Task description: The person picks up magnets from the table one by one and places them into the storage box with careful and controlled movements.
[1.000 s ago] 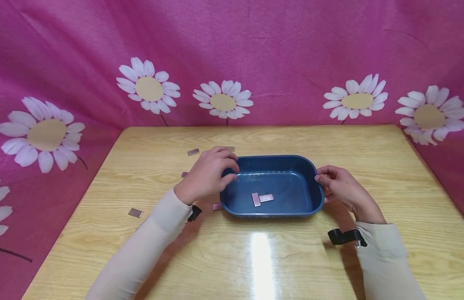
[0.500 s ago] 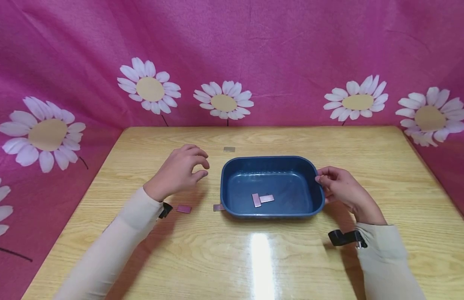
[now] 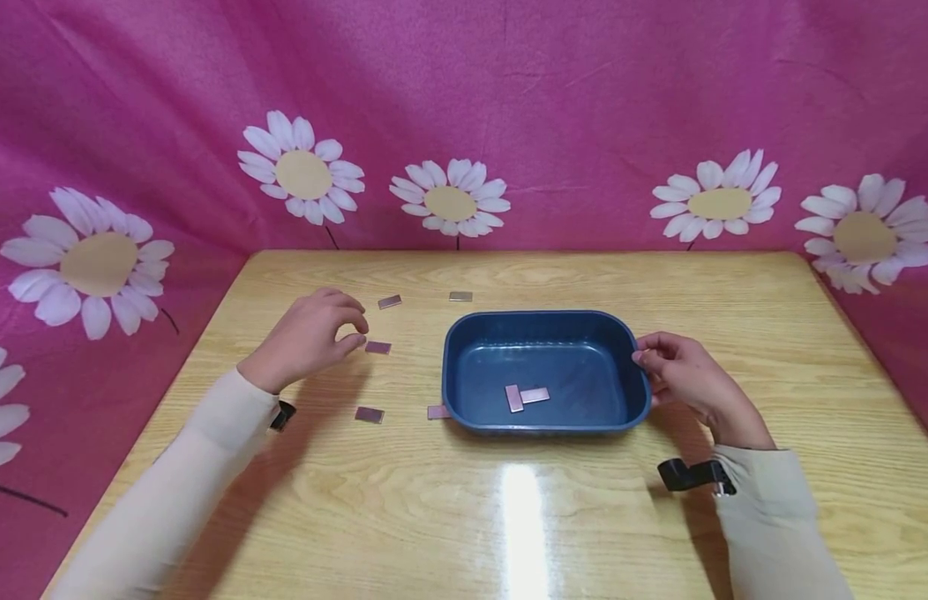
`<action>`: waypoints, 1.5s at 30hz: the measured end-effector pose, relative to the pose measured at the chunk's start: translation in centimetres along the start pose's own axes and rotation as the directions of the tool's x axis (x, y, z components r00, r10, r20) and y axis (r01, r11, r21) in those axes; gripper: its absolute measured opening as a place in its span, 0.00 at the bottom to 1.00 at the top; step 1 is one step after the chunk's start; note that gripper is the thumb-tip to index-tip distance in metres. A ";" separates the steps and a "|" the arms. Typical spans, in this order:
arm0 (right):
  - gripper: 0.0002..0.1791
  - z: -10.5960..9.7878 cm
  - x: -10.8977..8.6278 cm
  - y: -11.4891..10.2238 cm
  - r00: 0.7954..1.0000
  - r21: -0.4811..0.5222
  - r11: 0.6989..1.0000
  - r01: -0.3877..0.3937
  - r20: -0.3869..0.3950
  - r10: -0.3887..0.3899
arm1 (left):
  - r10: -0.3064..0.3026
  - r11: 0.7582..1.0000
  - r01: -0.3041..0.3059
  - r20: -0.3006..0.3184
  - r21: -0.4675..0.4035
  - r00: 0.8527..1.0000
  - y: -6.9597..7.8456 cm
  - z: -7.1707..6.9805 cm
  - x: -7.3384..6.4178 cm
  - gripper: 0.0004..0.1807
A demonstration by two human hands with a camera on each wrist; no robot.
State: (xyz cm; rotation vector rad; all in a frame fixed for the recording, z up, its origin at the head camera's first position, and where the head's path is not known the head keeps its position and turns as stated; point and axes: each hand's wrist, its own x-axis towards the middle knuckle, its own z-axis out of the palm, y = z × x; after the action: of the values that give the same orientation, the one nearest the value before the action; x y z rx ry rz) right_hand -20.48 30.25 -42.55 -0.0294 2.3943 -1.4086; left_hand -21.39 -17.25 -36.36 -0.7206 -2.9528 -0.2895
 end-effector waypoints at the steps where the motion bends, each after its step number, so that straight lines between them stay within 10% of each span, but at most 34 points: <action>1: 0.19 0.0 0.0 0.0 1.000 -0.001 1.000 -0.001 0.000 0.001 | -0.001 1.000 0.001 -0.001 -0.001 1.000 -0.3 0.1 -0.2 0.05; 26: 0.20 0.1 0.0 0.0 1.000 -0.010 1.000 0.001 -0.001 -0.001 | 0.001 0.996 -0.006 0.057 0.086 0.998 -6.6 0.8 -8.5 0.09; 45: 0.20 0.0 0.0 0.1 1.000 -0.015 1.000 0.003 -0.005 -0.003 | -0.031 0.999 0.025 0.170 0.034 0.985 -8.4 2.5 -11.4 0.08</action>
State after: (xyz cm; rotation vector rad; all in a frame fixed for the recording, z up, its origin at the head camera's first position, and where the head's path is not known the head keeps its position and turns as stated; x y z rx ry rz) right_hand -20.45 30.29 -42.67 -0.0324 2.4098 -1.3943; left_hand -15.28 -29.17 -41.66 -0.7359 -3.1231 -0.1911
